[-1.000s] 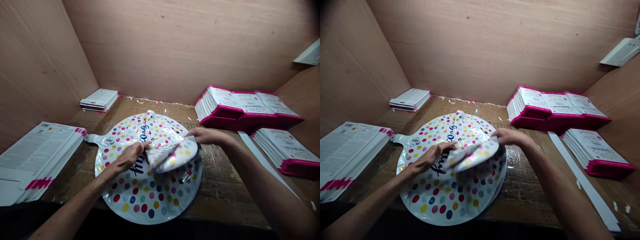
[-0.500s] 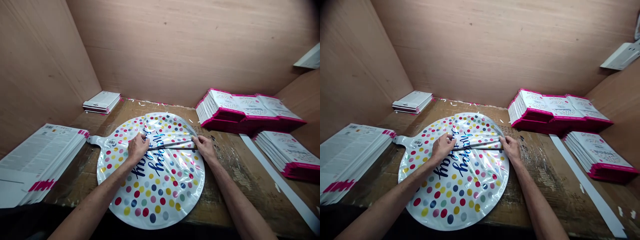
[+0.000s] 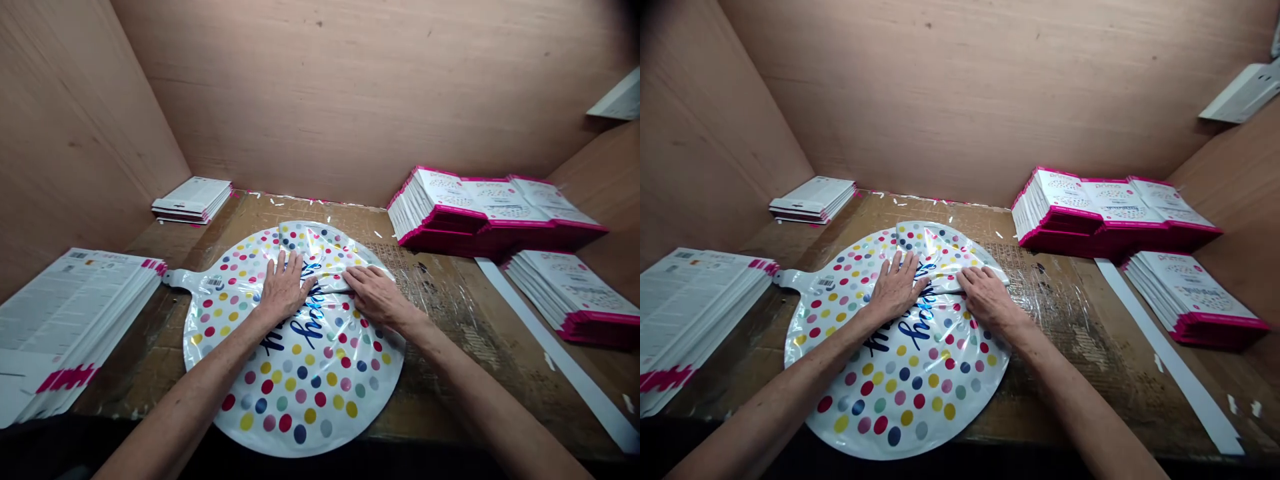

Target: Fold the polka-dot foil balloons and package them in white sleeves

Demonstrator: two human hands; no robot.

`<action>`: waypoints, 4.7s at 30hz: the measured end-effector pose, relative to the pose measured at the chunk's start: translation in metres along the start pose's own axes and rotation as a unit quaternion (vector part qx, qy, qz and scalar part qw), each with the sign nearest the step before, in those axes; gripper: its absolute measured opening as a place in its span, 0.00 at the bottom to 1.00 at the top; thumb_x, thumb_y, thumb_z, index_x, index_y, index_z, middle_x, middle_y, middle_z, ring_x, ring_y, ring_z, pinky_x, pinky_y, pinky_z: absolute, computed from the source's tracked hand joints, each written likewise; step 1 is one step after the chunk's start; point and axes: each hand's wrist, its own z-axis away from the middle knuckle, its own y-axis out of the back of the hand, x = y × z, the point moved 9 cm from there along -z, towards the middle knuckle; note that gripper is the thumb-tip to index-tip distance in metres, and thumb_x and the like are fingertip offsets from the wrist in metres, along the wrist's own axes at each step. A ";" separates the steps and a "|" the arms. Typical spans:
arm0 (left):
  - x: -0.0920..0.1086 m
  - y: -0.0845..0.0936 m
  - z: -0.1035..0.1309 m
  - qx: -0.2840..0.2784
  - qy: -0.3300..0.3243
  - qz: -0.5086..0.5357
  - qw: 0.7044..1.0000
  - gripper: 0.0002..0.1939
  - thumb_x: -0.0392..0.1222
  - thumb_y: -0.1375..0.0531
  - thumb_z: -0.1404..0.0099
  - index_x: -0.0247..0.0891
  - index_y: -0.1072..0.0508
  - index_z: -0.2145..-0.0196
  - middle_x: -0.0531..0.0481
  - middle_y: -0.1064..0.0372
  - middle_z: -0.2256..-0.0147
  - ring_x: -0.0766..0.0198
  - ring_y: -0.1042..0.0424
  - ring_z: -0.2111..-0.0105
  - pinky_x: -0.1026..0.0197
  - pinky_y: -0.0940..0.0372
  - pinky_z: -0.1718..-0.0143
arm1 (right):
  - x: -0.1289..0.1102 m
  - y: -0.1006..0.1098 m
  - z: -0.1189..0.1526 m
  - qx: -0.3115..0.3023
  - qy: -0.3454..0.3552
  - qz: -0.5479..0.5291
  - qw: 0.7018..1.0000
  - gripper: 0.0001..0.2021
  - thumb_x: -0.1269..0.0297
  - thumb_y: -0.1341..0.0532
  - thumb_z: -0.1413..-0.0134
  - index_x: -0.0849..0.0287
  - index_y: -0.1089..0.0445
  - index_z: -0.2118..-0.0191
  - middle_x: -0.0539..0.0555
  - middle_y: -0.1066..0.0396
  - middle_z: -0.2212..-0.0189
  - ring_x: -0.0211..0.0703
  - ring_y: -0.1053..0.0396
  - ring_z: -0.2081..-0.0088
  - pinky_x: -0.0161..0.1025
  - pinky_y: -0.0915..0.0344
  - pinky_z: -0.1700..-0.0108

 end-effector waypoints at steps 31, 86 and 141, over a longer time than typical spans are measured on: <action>0.059 0.041 0.109 -0.097 0.133 0.494 0.853 0.27 0.64 0.49 0.34 0.36 0.26 0.65 0.41 0.23 0.65 0.55 0.22 0.67 0.58 0.29 0.68 | 0.016 0.096 0.087 -0.199 -0.349 0.039 0.915 0.14 0.69 0.49 0.38 0.64 0.26 0.58 0.66 0.24 0.60 0.55 0.25 0.59 0.43 0.32 0.61; -0.077 0.059 0.152 0.144 0.155 0.347 0.914 0.09 0.48 0.38 0.40 0.40 0.27 0.66 0.47 0.25 0.64 0.55 0.26 0.61 0.54 0.31 0.58 | -0.081 0.016 -0.002 0.090 -0.124 -0.297 0.943 0.22 0.49 0.54 0.33 0.57 0.35 0.72 0.51 0.32 0.74 0.41 0.34 0.71 0.35 0.41 0.67; -0.072 0.052 0.128 0.043 0.191 0.291 0.936 0.26 0.53 0.44 0.34 0.35 0.32 0.45 0.53 0.26 0.76 0.56 0.25 0.70 0.58 0.34 0.65 | -0.066 -0.001 0.005 0.076 -0.307 -0.298 0.901 0.18 0.53 0.44 0.37 0.60 0.31 0.71 0.52 0.30 0.77 0.41 0.34 0.73 0.35 0.43 0.71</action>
